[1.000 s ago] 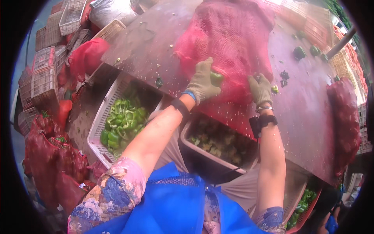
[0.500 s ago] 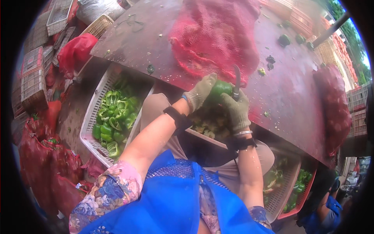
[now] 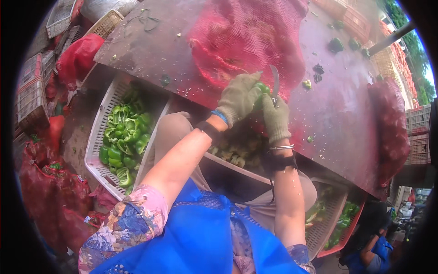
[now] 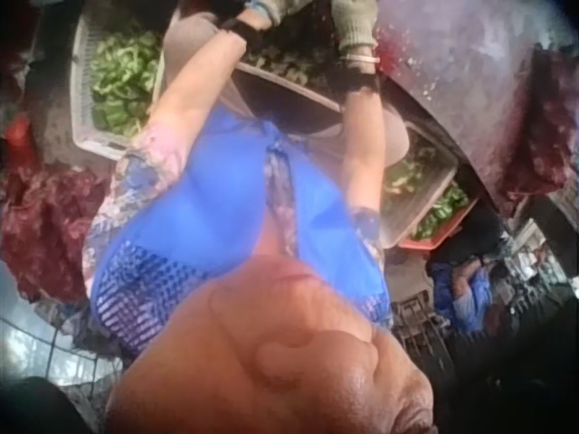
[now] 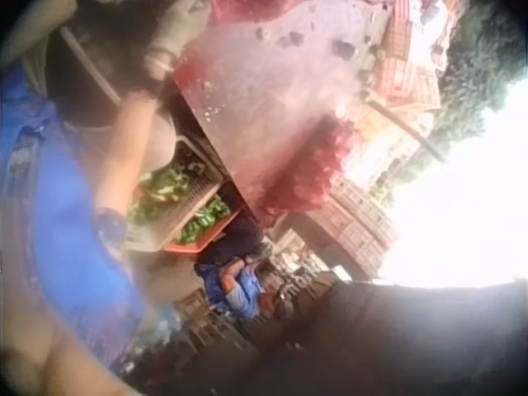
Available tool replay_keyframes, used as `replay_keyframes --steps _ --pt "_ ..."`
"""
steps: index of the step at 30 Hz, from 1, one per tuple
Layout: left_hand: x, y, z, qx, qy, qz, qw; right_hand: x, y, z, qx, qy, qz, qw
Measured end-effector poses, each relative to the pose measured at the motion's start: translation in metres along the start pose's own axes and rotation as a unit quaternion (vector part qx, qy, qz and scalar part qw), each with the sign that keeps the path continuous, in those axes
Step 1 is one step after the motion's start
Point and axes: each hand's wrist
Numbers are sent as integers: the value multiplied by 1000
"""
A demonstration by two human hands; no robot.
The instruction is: The person is slicing green bell peppers and placing them into a red mesh bag.
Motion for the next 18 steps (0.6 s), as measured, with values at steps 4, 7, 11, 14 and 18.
replay_keyframes --steps 4,7,11,14,18 --pt "-3 -3 -1 20 -9 -34 999 17 1 -2 -20 37 -7 999" --pt "-4 -1 -1 34 -44 -53 997 16 -9 16 -20 43 54 997" --pt "-9 0 -3 34 -79 -52 995 -2 -5 37 22 -20 127 992" --pt "-3 0 -2 14 -102 -33 994 3 5 55 30 -5 96 995" --pt "0 -5 -9 92 -130 -7 987 -39 -9 107 69 -41 186 979"
Point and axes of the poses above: each hand's wrist, its own z-axis away from the middle knuckle, its own y-axis out of the palm, x = y × z, and after that the axes turned 2 degrees about -z, right-handed
